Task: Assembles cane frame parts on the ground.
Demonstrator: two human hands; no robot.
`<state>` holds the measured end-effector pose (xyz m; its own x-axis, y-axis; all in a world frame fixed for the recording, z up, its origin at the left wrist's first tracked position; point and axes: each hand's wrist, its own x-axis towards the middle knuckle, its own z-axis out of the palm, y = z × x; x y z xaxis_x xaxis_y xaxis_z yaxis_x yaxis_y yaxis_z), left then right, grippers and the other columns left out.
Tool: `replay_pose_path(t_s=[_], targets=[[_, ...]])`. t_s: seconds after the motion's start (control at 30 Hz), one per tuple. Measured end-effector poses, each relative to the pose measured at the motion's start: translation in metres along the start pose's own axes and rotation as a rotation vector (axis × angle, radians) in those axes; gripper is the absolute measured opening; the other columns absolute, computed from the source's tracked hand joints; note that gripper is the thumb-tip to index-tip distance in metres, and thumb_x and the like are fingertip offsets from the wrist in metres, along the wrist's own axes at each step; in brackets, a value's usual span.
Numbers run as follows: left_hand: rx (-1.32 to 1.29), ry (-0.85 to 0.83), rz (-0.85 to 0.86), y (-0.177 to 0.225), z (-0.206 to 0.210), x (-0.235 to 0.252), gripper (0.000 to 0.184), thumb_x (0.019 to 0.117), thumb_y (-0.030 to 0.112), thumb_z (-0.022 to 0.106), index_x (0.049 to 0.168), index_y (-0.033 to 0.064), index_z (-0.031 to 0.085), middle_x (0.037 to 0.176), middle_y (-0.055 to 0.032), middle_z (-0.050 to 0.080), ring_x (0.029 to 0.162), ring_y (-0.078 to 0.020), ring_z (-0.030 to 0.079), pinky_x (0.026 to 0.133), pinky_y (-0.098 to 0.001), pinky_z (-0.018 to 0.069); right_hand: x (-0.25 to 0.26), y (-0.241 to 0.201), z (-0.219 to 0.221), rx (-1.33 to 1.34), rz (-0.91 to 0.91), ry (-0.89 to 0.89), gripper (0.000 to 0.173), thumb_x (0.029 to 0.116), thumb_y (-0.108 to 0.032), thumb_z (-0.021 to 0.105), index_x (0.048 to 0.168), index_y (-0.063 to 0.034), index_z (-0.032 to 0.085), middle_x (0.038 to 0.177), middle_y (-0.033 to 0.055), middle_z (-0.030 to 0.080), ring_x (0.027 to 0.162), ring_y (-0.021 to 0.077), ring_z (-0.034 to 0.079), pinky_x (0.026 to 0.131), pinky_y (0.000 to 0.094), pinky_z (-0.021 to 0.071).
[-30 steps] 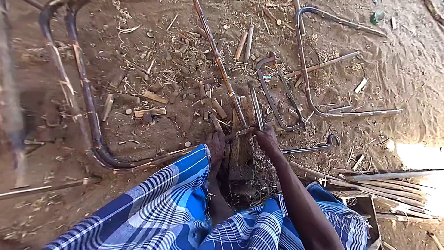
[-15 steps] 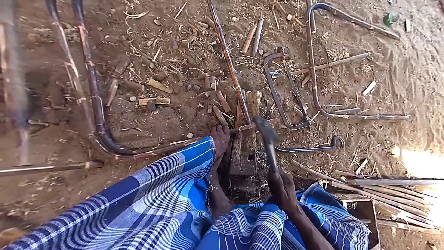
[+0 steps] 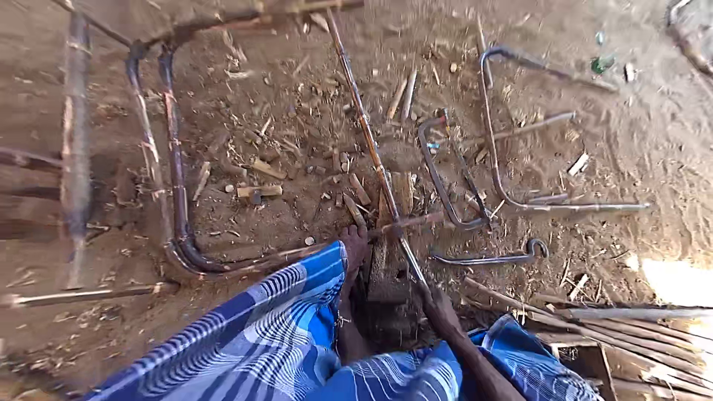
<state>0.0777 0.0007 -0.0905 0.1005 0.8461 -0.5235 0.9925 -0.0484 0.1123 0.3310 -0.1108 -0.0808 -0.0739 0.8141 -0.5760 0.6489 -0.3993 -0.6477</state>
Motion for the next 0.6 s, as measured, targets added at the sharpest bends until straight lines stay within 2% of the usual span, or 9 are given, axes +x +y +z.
replay_pose_path(t_s=[0.03, 0.1, 0.2, 0.27, 0.33, 0.4, 0.47, 0.53, 0.6], targets=[[0.008, -0.015, -0.005, -0.001, -0.004, 0.001, 0.052, 0.1014, 0.009, 0.06, 0.148, -0.0045, 0.041, 0.137, -0.0317, 0.055, 0.129, -0.0485, 0.055, 0.104, -0.0612, 0.0457, 0.0, -0.011, -0.004, 0.033, 0.027, 0.011, 0.071, 0.1034, -0.067, 0.029, 0.082, -0.0084, 0.064, 0.065, 0.006, 0.054, 0.059, 0.0232, 0.056, 0.059, 0.0474, 0.0499], [0.027, -0.089, -0.007, -0.002, -0.007, 0.001, 0.065, 0.0962, 0.01, 0.068, 0.151, -0.0038, 0.037, 0.14, -0.032, 0.052, 0.131, -0.0484, 0.053, 0.105, -0.0623, 0.0446, -0.021, -0.029, -0.008, 0.195, -0.185, 0.156, 0.067, 0.1024, -0.068, 0.033, 0.074, -0.0128, 0.059, 0.056, -0.0025, 0.047, 0.047, 0.0117, 0.047, 0.046, 0.0334, 0.0439], [0.023, -0.126, -0.026, 0.002, 0.001, 0.001, 0.066, 0.0967, 0.01, 0.067, 0.153, -0.0017, 0.035, 0.141, -0.032, 0.052, 0.133, -0.0492, 0.051, 0.109, -0.0628, 0.0408, -0.027, -0.007, 0.007, 0.235, -0.432, 0.301, 0.054, 0.1052, -0.052, 0.039, 0.078, -0.011, 0.059, 0.061, -0.0036, 0.051, 0.054, 0.0072, 0.051, 0.051, 0.029, 0.0472], [0.018, -0.075, -0.021, 0.005, 0.0, -0.003, 0.054, 0.1026, 0.009, 0.058, 0.151, -0.0037, 0.038, 0.139, -0.0327, 0.053, 0.131, -0.0504, 0.052, 0.108, -0.0627, 0.0414, -0.013, 0.008, 0.009, 0.026, -0.173, 0.127, 0.064, 0.1064, -0.056, 0.03, 0.085, -0.0069, 0.066, 0.066, 0.0051, 0.057, 0.061, 0.019, 0.058, 0.061, 0.0443, 0.0525], [0.024, 0.026, -0.005, 0.005, 0.004, -0.002, 0.042, 0.1048, 0.007, 0.053, 0.144, -0.0063, 0.045, 0.13, -0.033, 0.058, 0.124, -0.0504, 0.057, 0.104, -0.0622, 0.045, -0.002, -0.008, -0.004, 0.1, 0.028, 0.045, 0.072, 0.105, -0.064, 0.026, 0.079, -0.0082, 0.062, 0.062, 0.0046, 0.051, 0.054, 0.0204, 0.053, 0.055, 0.0441, 0.0476], [0.015, -0.002, 0.003, 0.001, 0.003, -0.002, 0.043, 0.1049, 0.006, 0.052, 0.145, -0.0076, 0.042, 0.132, -0.0348, 0.056, 0.125, -0.0518, 0.056, 0.105, -0.064, 0.0432, -0.022, -0.038, -0.02, 0.302, -0.125, 0.141, 0.067, 0.103, -0.067, 0.028, 0.072, -0.0137, 0.056, 0.054, -0.0039, 0.045, 0.045, 0.0101, 0.044, 0.044, 0.0313, 0.0415], [-0.004, 0.035, 0.02, 0.0, 0.018, -0.004, 0.045, 0.1026, 0.006, 0.056, 0.144, -0.0079, 0.044, 0.13, -0.0361, 0.058, 0.123, -0.0531, 0.057, 0.103, -0.0647, 0.044, -0.041, -0.04, -0.018, 0.435, -0.369, 0.256, 0.06, 0.1017, -0.07, 0.035, 0.072, -0.02, 0.052, 0.056, -0.0093, 0.044, 0.046, 0.0028, 0.042, 0.044, 0.0241, 0.0397], [-0.005, 0.099, 0.01, 0.002, 0.024, -0.002, 0.041, 0.1032, 0.005, 0.054, 0.142, -0.008, 0.047, 0.127, -0.035, 0.059, 0.12, -0.0522, 0.059, 0.101, -0.0629, 0.047, -0.027, -0.004, 0.003, 0.324, -0.464, 0.305, 0.048, 0.1025, -0.053, 0.045, 0.075, -0.0158, 0.059, 0.059, -0.0054, 0.052, 0.051, 0.0069, 0.05, 0.048, 0.0292, 0.0463], [-0.008, 0.116, -0.011, 0.005, 0.025, -0.001, 0.04, 0.1027, 0.002, 0.054, 0.14, -0.0093, 0.048, 0.126, -0.0347, 0.06, 0.12, -0.0517, 0.059, 0.099, -0.0609, 0.0498, -0.012, 0.013, 0.007, 0.031, -0.191, 0.075, 0.067, 0.1049, -0.063, 0.03, 0.082, -0.0096, 0.064, 0.065, 0.0044, 0.055, 0.059, 0.0202, 0.057, 0.058, 0.0455, 0.0508]])
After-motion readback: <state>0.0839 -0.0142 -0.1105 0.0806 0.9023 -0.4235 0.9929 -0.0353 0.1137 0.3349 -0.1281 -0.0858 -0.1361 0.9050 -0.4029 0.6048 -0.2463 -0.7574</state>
